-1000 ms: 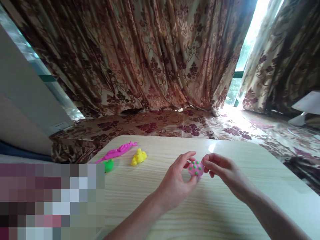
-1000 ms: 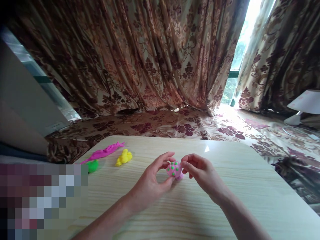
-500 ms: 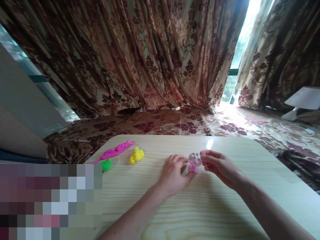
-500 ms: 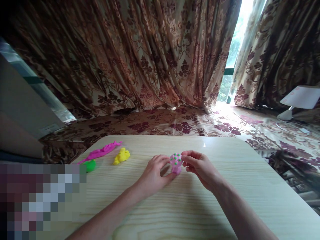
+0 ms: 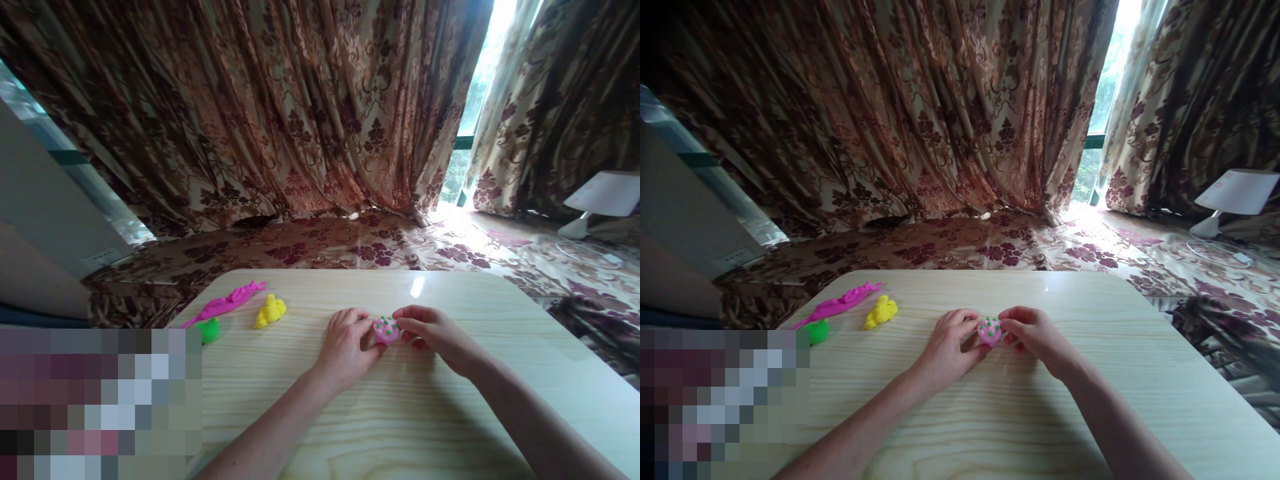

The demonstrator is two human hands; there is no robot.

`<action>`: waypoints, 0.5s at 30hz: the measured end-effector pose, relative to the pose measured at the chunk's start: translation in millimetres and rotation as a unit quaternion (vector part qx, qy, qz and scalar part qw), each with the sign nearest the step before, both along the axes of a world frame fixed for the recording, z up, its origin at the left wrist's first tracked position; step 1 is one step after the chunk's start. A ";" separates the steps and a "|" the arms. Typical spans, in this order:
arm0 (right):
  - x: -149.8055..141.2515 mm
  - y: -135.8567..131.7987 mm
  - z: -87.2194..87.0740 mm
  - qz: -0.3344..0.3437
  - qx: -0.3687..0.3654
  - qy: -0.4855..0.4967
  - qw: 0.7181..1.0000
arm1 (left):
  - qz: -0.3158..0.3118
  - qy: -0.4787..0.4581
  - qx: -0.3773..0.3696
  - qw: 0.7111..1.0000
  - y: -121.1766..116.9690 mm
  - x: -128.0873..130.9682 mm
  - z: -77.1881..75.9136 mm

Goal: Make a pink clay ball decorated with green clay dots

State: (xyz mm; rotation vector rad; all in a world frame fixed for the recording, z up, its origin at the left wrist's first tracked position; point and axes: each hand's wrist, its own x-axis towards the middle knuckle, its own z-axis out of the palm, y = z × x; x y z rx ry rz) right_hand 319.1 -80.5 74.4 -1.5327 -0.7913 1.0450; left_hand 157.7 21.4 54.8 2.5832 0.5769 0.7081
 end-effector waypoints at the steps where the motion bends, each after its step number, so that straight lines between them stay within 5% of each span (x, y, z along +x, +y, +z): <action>1: 0.5 -0.1 0.9 0.001 -0.005 -0.010 1.000 | 0.001 0.001 0.001 1.000 0.2 0.1 -0.6; 9: 11.7 -2.7 -2.2 0.025 -0.024 -0.111 0.993 | 0.011 -0.018 -0.009 1.000 0.6 1.7 -3.6; 15: 7.7 -0.9 -6.3 0.031 0.039 -0.155 0.987 | 0.012 -0.078 -0.081 0.994 3.0 2.8 -2.4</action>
